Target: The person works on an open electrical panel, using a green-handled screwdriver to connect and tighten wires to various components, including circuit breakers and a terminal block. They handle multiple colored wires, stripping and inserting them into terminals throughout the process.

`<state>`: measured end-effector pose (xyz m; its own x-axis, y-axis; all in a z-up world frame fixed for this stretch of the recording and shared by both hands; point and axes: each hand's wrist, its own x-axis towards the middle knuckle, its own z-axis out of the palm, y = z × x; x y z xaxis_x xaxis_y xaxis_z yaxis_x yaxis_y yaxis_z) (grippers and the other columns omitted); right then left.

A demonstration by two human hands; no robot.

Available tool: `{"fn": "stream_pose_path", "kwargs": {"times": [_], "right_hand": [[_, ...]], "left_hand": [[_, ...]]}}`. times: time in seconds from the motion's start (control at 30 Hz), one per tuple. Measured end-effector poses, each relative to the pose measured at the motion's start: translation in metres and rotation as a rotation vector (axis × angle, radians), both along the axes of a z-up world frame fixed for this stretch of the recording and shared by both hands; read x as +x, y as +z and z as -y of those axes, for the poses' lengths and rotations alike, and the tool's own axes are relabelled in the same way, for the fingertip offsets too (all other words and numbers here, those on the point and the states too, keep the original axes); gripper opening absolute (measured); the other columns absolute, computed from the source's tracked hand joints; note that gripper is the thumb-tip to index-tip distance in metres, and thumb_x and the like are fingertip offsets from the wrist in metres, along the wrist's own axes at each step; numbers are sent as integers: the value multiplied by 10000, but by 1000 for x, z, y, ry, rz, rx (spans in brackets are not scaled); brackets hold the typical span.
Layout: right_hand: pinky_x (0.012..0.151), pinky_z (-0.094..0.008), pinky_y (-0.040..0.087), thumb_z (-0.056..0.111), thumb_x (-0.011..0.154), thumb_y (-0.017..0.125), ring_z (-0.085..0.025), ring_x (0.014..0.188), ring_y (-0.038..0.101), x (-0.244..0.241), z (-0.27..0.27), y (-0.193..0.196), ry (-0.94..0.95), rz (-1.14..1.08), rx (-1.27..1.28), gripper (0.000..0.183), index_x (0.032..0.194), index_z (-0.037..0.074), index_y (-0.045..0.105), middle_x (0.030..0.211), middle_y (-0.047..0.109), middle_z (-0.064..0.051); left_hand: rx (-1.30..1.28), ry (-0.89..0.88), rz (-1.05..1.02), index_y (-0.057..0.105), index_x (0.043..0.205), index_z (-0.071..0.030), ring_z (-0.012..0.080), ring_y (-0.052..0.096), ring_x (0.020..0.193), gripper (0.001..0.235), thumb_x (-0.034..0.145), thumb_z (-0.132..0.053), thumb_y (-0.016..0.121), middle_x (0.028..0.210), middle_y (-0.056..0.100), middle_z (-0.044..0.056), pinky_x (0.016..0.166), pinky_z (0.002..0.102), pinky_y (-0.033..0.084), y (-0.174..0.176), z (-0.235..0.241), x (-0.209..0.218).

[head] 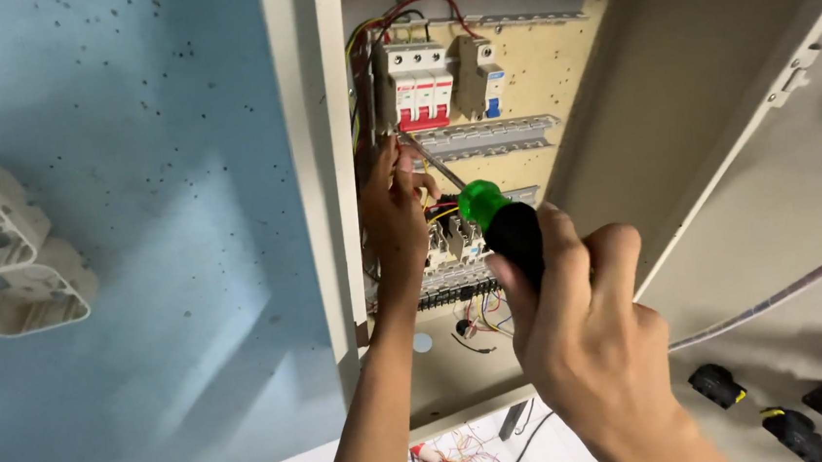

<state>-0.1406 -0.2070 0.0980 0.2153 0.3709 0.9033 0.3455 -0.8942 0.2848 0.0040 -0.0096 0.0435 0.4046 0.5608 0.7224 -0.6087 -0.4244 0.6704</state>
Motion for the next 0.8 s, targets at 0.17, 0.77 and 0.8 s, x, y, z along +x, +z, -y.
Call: {"fn": "stream_pose_path", "kwargs": {"times": [0.17, 0.77, 0.8], "right_hand": [[381, -515, 553, 384, 1008, 548, -270, 779, 613, -21, 10, 34, 82, -395, 65, 414, 1349, 152, 511, 1184, 451, -100], [326, -309, 366, 642, 1102, 421, -139, 451, 485, 7, 10, 16, -158, -40, 32, 521, 1082, 140, 559, 904, 505, 15], [321, -385, 405, 729, 1092, 390, -199, 409, 479, 9, 13, 15, -230, -129, 72, 565, 1010, 182, 503, 873, 472, 20]], "left_hand": [[-94, -58, -37, 600, 1360, -44, 86, 639, 541, 415, 1078, -279, 407, 1054, 757, 53, 458, 204, 422, 5, 3, -6], [-140, -99, -142, 669, 1202, -68, 87, 617, 561, 358, 1065, -298, 431, 927, 721, 32, 467, 230, 430, 29, 13, -24], [-200, -154, -119, 654, 1141, -49, 99, 596, 558, 313, 1074, -251, 425, 1065, 720, 38, 529, 240, 442, 26, 14, -25]]}}
